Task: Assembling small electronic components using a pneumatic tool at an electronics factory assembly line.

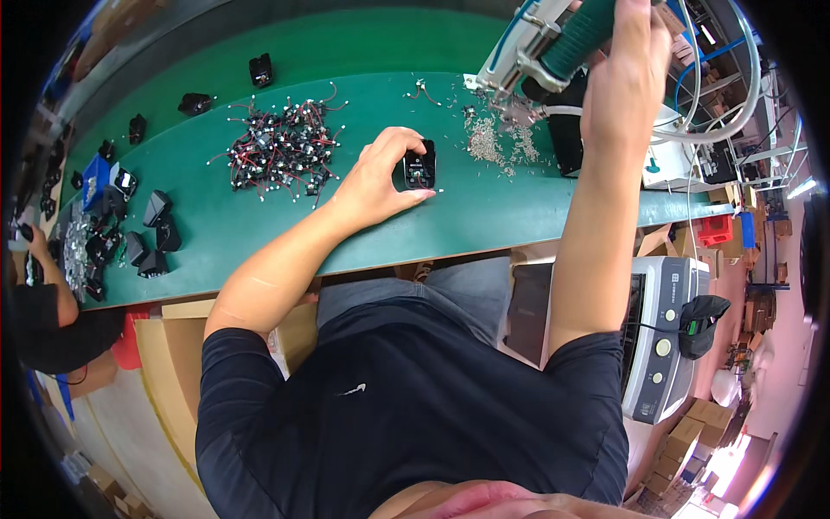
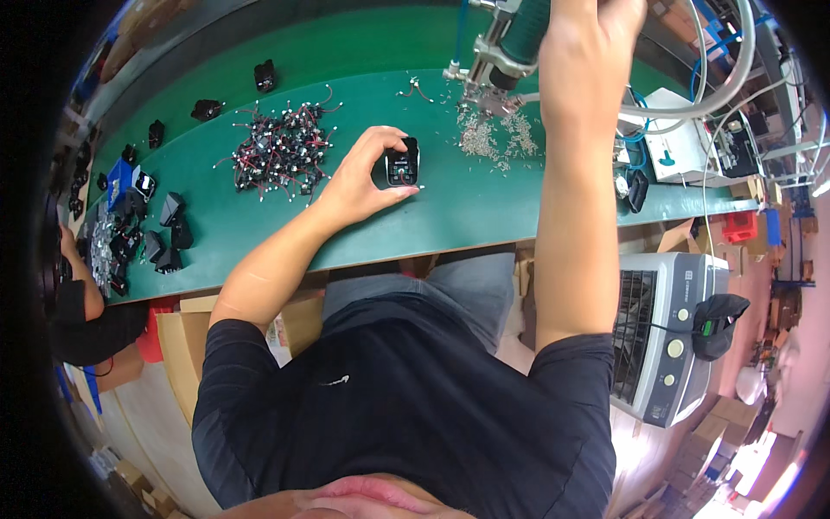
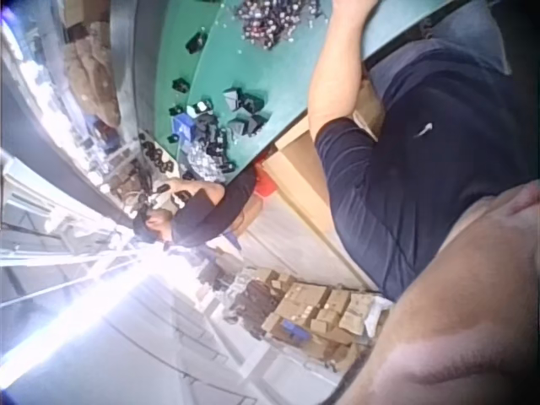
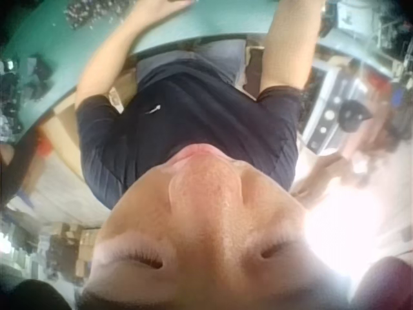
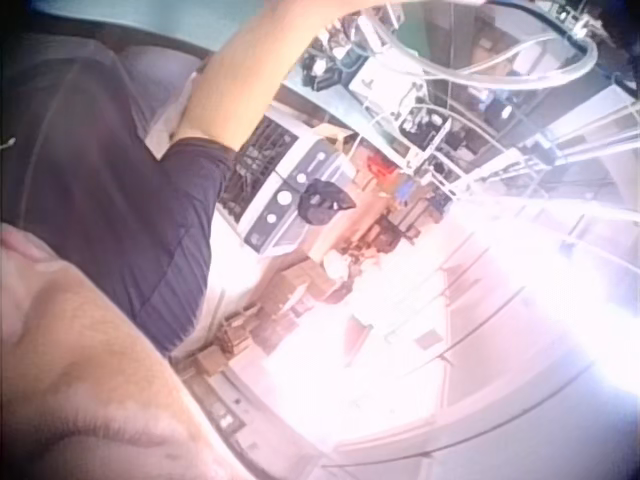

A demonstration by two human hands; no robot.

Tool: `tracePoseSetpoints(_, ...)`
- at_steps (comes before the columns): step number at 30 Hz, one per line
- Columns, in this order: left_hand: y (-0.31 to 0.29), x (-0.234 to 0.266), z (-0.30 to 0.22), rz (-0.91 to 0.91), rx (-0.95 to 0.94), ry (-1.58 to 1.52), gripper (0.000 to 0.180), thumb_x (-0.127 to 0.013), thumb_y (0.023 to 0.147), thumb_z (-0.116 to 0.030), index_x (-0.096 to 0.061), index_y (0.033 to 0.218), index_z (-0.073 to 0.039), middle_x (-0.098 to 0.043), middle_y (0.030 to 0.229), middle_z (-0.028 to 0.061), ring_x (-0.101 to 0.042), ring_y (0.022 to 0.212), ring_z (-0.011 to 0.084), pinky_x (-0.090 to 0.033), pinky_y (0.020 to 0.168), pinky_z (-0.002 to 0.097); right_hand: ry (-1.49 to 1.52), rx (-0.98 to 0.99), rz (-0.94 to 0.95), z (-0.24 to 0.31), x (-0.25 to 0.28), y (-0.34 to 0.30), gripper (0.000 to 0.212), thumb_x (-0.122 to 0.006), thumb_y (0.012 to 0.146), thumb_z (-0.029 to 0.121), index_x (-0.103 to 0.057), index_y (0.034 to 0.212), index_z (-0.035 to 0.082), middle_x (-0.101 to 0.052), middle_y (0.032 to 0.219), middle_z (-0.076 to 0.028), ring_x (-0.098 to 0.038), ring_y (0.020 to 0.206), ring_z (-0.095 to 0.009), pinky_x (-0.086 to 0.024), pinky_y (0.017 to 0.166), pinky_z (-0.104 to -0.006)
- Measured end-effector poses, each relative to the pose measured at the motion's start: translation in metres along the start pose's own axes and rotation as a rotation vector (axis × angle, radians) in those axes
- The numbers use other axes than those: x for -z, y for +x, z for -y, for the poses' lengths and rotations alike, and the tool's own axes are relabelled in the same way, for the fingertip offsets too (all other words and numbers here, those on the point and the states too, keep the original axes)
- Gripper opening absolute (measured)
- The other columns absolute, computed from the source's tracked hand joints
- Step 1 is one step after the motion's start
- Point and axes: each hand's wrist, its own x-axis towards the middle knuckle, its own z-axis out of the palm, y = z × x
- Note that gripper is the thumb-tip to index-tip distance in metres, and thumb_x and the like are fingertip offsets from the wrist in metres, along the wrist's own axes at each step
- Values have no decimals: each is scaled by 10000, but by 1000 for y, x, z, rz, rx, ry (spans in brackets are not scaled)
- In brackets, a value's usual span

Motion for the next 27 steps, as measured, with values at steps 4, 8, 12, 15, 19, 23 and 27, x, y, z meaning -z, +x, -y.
tracePoseSetpoints(4, -1, -1, -2, 75, 68, 105, 509, -928, 709, -200, -575, 1053, -72, -571, 1335, 149, -589, 1214, 380, -489, 1024, 435, 277, -82, 55, -7, -21, -2, 568, -447, 1086, 559, -636, 958, 39, -609, 779, -46, -592, 723, -142, -515, 711, -282)
tracePoseSetpoints(8, -5, -5, 2, 100, 63, 141, 475, -921, 729, -255, -575, 996, -68, -564, 1326, 143, -590, 1190, 377, -488, 1009, 455, 546, -190, 58, -27, -23, -24, 628, -355, 1084, 623, -611, 1031, 53, -595, 758, -46, -552, 610, -143, -497, 579, -282)
tracePoseSetpoints(12, -7, -6, 8, 144, 82, 157, 471, -913, 737, -309, -645, 1059, -92, -576, 1277, 115, -593, 1150, 329, -465, 968, 448, 616, -154, 49, -25, -24, -60, 704, -325, 1065, 673, -550, 1223, 25, -611, 793, -63, -536, 552, -148, -448, 489, -261)
tracePoseSetpoints(15, -7, -7, 4, 137, 47, 194, 454, -904, 735, -345, -682, 1036, -87, -580, 1271, 106, -596, 1116, 310, -427, 977, 435, 426, 41, 195, -62, -16, -73, 912, -249, 1014, 775, -509, 1300, -51, -653, 1022, -172, -657, 772, -203, -554, 660, -301)
tracePoseSetpoints(19, -6, -7, 3, 137, 46, 195, 446, -903, 723, -362, -707, 994, -66, -586, 1271, 102, -602, 1080, 304, -388, 989, 419, 429, 2, 243, -74, -15, -80, 1052, -143, 946, 861, -555, 1216, -69, -620, 734, -134, -612, 628, -204, -520, 554, -302)
tracePoseSetpoints(23, -6, -5, -1, 130, 62, 199, 425, -904, 723, -361, -712, 965, -71, -591, 1264, 101, -601, 1076, 294, -381, 987, 413, 431, -19, 275, -75, -14, -83, 1068, -141, 932, 877, -558, 1222, -63, -606, 694, -113, -591, 607, -192, -507, 566, -283)
tracePoseSetpoints(27, -5, -4, -2, 145, 80, 187, 423, -905, 722, -362, -709, 948, -63, -596, 1260, 98, -602, 1083, 288, -382, 980, 409, 418, -18, 272, -74, -14, -84, 1077, -141, 924, 886, -559, 1219, -61, -597, 665, -111, -585, 593, -191, -499, 565, -278)
